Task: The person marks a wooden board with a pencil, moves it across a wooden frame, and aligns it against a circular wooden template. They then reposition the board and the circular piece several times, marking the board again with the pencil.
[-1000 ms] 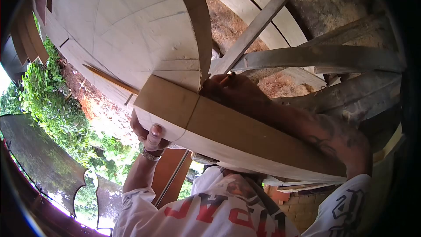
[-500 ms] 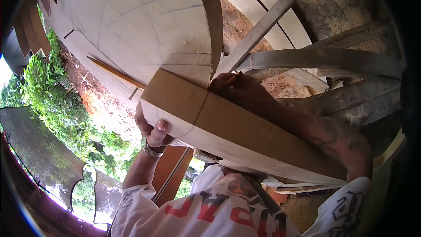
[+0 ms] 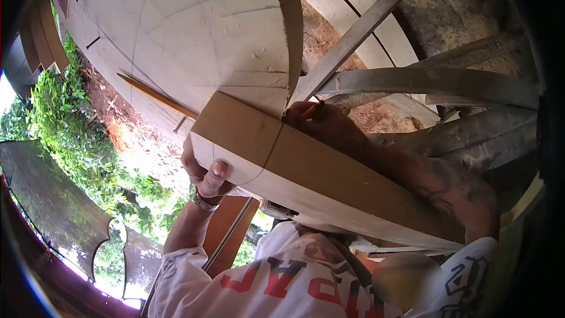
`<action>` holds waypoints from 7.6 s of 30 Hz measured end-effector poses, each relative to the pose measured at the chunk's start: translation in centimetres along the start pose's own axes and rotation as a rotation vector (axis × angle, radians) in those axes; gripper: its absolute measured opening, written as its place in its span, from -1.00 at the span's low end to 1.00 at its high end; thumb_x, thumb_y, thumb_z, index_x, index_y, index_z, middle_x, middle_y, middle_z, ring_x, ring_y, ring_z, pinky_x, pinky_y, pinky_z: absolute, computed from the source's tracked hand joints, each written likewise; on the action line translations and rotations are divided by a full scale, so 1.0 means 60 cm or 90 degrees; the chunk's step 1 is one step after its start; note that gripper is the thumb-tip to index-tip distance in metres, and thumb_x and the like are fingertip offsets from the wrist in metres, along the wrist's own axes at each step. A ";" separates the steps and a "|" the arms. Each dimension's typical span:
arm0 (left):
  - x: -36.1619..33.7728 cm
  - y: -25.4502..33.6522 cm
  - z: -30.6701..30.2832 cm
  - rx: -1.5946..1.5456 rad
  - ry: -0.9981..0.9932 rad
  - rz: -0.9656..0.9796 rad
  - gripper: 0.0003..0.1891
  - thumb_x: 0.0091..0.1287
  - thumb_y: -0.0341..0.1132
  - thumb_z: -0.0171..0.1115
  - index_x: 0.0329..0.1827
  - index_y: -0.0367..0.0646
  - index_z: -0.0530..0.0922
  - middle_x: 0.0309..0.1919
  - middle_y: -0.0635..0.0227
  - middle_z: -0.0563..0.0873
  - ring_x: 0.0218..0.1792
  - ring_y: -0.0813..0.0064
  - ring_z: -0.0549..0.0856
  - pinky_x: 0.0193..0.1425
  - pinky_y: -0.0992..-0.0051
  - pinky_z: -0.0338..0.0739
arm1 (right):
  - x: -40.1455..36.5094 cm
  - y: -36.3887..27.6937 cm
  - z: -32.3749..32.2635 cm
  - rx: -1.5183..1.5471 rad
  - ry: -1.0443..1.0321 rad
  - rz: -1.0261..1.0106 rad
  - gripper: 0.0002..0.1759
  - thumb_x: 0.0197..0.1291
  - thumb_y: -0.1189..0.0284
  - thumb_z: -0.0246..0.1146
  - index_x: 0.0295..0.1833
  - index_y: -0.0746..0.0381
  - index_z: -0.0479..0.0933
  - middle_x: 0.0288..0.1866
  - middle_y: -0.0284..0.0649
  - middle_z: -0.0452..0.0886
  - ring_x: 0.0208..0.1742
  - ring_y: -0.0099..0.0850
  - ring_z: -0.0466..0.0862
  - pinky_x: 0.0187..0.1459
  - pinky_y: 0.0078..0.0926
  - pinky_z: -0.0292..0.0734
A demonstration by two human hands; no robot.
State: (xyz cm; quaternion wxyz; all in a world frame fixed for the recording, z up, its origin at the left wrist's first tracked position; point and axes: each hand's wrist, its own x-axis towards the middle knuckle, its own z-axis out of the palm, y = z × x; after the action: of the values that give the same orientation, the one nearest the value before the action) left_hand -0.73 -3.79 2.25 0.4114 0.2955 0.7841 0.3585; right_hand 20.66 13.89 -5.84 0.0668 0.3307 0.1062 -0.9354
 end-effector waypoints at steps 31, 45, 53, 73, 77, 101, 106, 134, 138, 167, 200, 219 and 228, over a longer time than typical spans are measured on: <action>0.070 0.055 0.051 0.347 0.020 0.568 -0.35 0.02 -0.65 0.25 0.26 0.03 0.61 0.31 -0.27 0.48 0.21 -0.20 0.60 0.19 0.06 0.61 | -0.166 -0.121 -0.088 0.278 0.145 -0.411 -0.50 0.43 -0.07 0.12 0.03 0.19 0.53 -0.07 -0.11 0.74 -0.11 -0.35 0.76 -0.12 -0.40 0.74; 0.048 0.031 0.065 0.552 0.089 0.688 -0.57 0.51 -0.25 0.09 0.38 -0.19 0.49 0.37 0.20 0.57 0.36 0.05 0.55 0.51 -0.03 0.26 | -0.726 0.303 -0.069 -0.059 1.173 -0.718 -0.56 0.54 0.06 0.05 -0.25 0.18 0.52 -0.58 -0.43 0.34 -0.60 -0.66 0.25 -0.53 -0.61 0.10; -0.005 0.086 0.081 0.440 0.034 0.644 -0.37 0.30 -0.47 -0.06 0.50 -0.08 0.40 0.44 0.04 0.45 0.45 -0.12 0.38 0.50 -0.02 0.27 | -0.798 0.770 -0.162 -0.093 1.353 -0.551 -0.56 0.53 0.10 0.03 -0.20 0.23 0.59 -0.58 -0.36 0.44 -0.52 -0.59 0.46 -0.45 -0.51 0.34; -0.463 0.306 0.802 0.458 -0.508 0.875 -0.54 0.54 -0.16 0.00 0.37 -0.25 0.45 0.27 -0.11 0.55 0.29 -0.11 0.53 0.37 0.08 0.42 | -0.605 0.698 -0.147 0.357 1.009 -0.915 -0.58 0.51 0.19 0.01 -0.25 0.26 0.60 -0.43 -0.23 0.51 -0.45 -0.43 0.50 -0.33 -0.42 0.42; -0.508 0.292 0.873 0.544 -0.480 0.795 -0.49 0.56 -0.02 -0.11 0.25 -0.27 0.54 0.15 -0.08 0.65 0.16 -0.04 0.65 0.20 0.18 0.51 | -0.537 0.671 -0.225 0.845 0.397 -0.923 -0.65 0.54 0.17 -0.02 -0.14 0.18 0.53 -0.42 -0.44 0.47 -0.58 -0.57 0.40 -0.50 -0.57 0.29; -0.495 0.289 0.877 0.532 -0.440 0.816 -0.66 0.53 -0.13 -0.02 -0.21 -0.21 0.59 -0.32 0.03 0.71 -0.26 -0.07 0.71 -0.23 0.16 0.58 | -0.601 0.515 -0.440 0.838 -0.213 -1.555 -0.50 0.49 0.21 0.09 0.36 0.33 0.39 0.30 -0.05 0.55 0.28 -0.22 0.58 0.29 -0.22 0.54; -0.482 0.287 0.874 0.594 -0.447 0.786 -0.66 0.54 -0.11 -0.05 -0.19 -0.14 0.60 -0.29 0.07 0.71 -0.23 -0.08 0.71 -0.17 0.13 0.58 | -0.621 0.500 -0.390 0.733 0.402 -1.558 -0.57 0.54 0.25 -0.05 0.26 0.30 0.49 0.23 -0.04 0.62 0.20 -0.10 0.63 0.23 -0.12 0.59; -0.504 0.295 0.875 0.530 -0.484 0.778 -0.58 0.55 -0.05 -0.04 -0.19 -0.23 0.63 -0.27 0.00 0.72 -0.23 -0.06 0.71 -0.20 0.16 0.56 | -0.639 0.492 -0.443 0.923 -0.189 -1.495 -0.49 0.53 0.01 -0.05 0.25 0.17 0.50 0.10 -0.15 0.64 0.12 -0.27 0.64 0.12 -0.25 0.64; -0.502 0.293 0.877 0.527 -0.481 0.790 -0.59 0.55 -0.06 -0.03 -0.19 -0.23 0.63 -0.27 0.01 0.72 -0.24 -0.04 0.72 -0.21 0.17 0.55 | -0.592 0.495 -0.448 0.878 0.438 -1.463 -0.49 0.53 0.03 -0.05 0.26 0.18 0.50 0.10 -0.11 0.64 0.10 -0.24 0.66 0.11 -0.22 0.65; -0.489 0.278 0.879 0.544 -0.460 0.817 -0.58 0.54 -0.06 -0.04 -0.20 -0.22 0.63 -0.27 0.02 0.74 -0.23 -0.05 0.74 -0.19 0.14 0.59 | -0.625 0.507 -0.430 0.884 0.222 -1.505 -0.53 0.55 0.13 -0.07 0.27 0.24 0.46 0.16 -0.16 0.62 0.20 -0.28 0.62 0.17 -0.27 0.63; -0.487 0.275 0.878 0.533 -0.477 0.824 -0.59 0.50 -0.02 -0.02 -0.21 -0.16 0.65 -0.26 0.05 0.76 -0.22 -0.06 0.74 -0.15 0.08 0.58 | -0.610 0.528 -0.378 1.090 -0.552 -1.577 -0.58 0.56 0.34 -0.17 0.20 0.33 0.51 0.12 -0.05 0.65 0.23 -0.19 0.62 0.26 -0.11 0.57; -0.485 0.272 0.878 0.540 -0.473 0.851 -0.61 0.51 -0.15 -0.05 -0.18 -0.29 0.65 -0.24 -0.03 0.75 -0.22 -0.08 0.75 -0.18 0.12 0.61 | -0.649 0.512 -0.380 1.038 -0.274 -1.591 -0.54 0.56 0.25 -0.13 0.23 0.38 0.47 0.09 -0.04 0.64 0.10 -0.19 0.66 0.14 -0.19 0.63; -0.480 0.269 0.873 0.535 -0.487 0.818 -0.62 0.51 -0.13 -0.03 -0.18 -0.29 0.63 -0.23 -0.07 0.74 -0.21 -0.09 0.74 -0.18 0.11 0.59 | -0.645 0.501 -0.407 0.996 0.080 -1.525 -0.48 0.55 0.12 -0.10 0.34 0.28 0.42 0.20 -0.05 0.59 0.17 -0.17 0.63 0.24 -0.12 0.58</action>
State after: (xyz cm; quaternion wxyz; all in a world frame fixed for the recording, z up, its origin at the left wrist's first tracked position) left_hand 60.92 0.26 6.52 0.2209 0.9110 0.3396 0.0775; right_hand 71.18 -7.17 -4.53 -0.9490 0.0345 -0.2145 -0.2283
